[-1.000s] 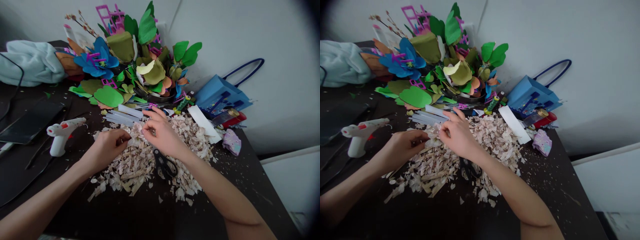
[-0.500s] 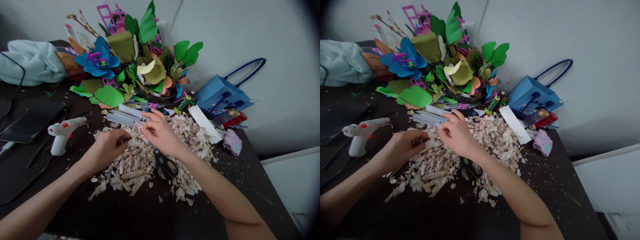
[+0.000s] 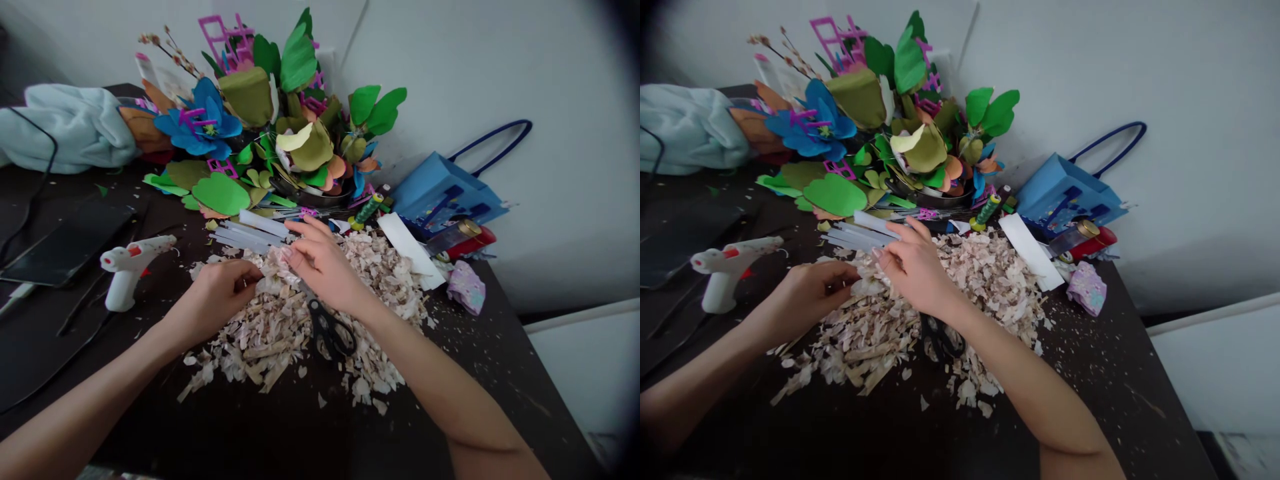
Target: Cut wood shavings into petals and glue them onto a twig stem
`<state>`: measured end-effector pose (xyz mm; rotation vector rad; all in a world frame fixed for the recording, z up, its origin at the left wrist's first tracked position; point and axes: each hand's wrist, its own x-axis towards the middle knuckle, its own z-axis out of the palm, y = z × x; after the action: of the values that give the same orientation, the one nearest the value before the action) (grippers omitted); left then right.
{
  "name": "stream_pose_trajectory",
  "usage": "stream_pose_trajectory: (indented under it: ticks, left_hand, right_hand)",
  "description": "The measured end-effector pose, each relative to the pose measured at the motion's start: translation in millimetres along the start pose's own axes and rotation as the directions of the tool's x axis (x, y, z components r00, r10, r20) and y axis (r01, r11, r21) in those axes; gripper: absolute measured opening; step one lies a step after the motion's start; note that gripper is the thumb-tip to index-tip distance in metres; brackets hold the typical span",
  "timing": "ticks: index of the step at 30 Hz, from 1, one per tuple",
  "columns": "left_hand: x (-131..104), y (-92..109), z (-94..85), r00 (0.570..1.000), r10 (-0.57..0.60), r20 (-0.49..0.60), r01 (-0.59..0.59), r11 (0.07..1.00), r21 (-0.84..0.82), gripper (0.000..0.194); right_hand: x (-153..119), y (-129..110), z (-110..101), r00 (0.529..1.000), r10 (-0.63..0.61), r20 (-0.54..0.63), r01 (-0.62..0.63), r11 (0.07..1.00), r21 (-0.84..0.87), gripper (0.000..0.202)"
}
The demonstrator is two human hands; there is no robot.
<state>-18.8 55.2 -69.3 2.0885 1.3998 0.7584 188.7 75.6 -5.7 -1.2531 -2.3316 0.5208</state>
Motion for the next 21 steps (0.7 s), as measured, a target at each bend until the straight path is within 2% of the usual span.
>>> stream_pose_trajectory:
  ticks: [5, 11, 16, 18, 21]
  left_hand:
    - [2.1, -2.1, -3.4, 0.998, -0.055, 0.013, 0.055, 0.999, -0.002, 0.021]
    - [2.3, -6.9, -6.5, 0.996, -0.092, 0.003, 0.092, 0.996, -0.023, 0.023]
    - [9.0, -19.0, -9.9, 0.985, -0.164, -0.053, 0.163, 0.986, -0.029, 0.024]
    - [13.5, -28.2, -10.1, 0.978, -0.193, -0.08, 0.19, 0.981, -0.04, 0.025]
    - [19.7, -41.9, -9.1, 0.971, -0.223, -0.089, 0.216, 0.973, -0.078, 0.025]
  right_hand:
    - [-3.5, 3.7, -4.5, 0.982, -0.037, -0.186, 0.045, 0.998, 0.038, 0.023]
    - [-5.3, 4.4, -3.3, 0.972, -0.056, -0.228, 0.06, 0.998, 0.011, 0.013]
    - [-12.2, -1.8, -1.2, 0.939, -0.096, -0.329, 0.13, 0.988, 0.08, 0.01]
    - [-16.6, -3.6, 2.1, 0.94, -0.093, -0.328, 0.148, 0.978, 0.146, 0.013]
    - [-25.8, -7.4, 9.2, 0.966, -0.077, -0.248, 0.148, 0.947, 0.286, 0.014]
